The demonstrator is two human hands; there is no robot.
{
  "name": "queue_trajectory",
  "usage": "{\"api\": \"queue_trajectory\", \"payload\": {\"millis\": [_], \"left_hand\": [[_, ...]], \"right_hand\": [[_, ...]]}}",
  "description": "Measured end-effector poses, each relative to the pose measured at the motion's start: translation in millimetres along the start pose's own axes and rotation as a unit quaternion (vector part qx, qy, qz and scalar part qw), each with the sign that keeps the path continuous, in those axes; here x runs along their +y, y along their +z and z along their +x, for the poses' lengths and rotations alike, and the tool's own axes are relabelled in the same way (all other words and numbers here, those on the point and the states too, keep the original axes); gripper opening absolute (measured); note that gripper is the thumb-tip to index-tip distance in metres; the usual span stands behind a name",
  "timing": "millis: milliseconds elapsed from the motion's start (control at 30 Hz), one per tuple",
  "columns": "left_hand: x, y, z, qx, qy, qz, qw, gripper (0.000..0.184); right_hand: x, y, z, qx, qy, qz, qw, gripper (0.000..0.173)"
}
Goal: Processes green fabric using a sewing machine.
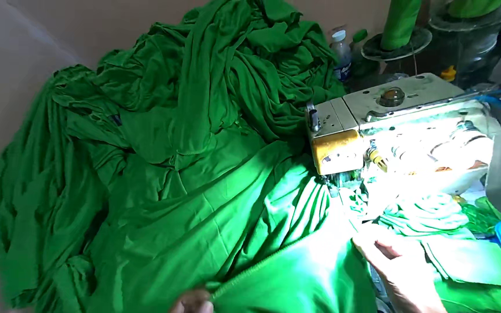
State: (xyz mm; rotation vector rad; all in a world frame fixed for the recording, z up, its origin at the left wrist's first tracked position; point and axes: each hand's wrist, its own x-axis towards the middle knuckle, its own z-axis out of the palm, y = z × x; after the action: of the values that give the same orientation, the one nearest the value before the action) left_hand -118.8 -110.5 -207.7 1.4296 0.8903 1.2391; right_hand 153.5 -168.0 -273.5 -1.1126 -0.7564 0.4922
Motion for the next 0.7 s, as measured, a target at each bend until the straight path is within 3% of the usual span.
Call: {"api": "queue_trajectory", "payload": {"millis": [200, 267, 333, 533, 700], "left_hand": [[30, 26, 95, 0.021, 0.116, 0.122, 0.986, 0.022], [19, 27, 128, 0.043, 0.106, 0.145, 0.983, 0.018], [0, 24, 147, 0.062, 0.046, 0.15, 0.986, 0.011], [-18, 19, 144, 0.053, 0.071, 0.128, 0.988, 0.018], [-14, 22, 149, 0.067, 0.065, 0.113, 0.989, 0.023]], "right_hand": [[2, 2, 6, -0.029, 0.025, 0.028, 0.999, 0.019], [3, 2, 0, -0.056, 0.041, 0.025, 0.997, 0.017], [5, 6, -10, -0.073, 0.049, 0.021, 0.996, 0.015], [3, -1, -48, -0.152, 0.095, -0.033, 0.983, 0.004], [2, -9, -56, -0.143, 0.044, -0.022, 0.988, 0.006]]}}
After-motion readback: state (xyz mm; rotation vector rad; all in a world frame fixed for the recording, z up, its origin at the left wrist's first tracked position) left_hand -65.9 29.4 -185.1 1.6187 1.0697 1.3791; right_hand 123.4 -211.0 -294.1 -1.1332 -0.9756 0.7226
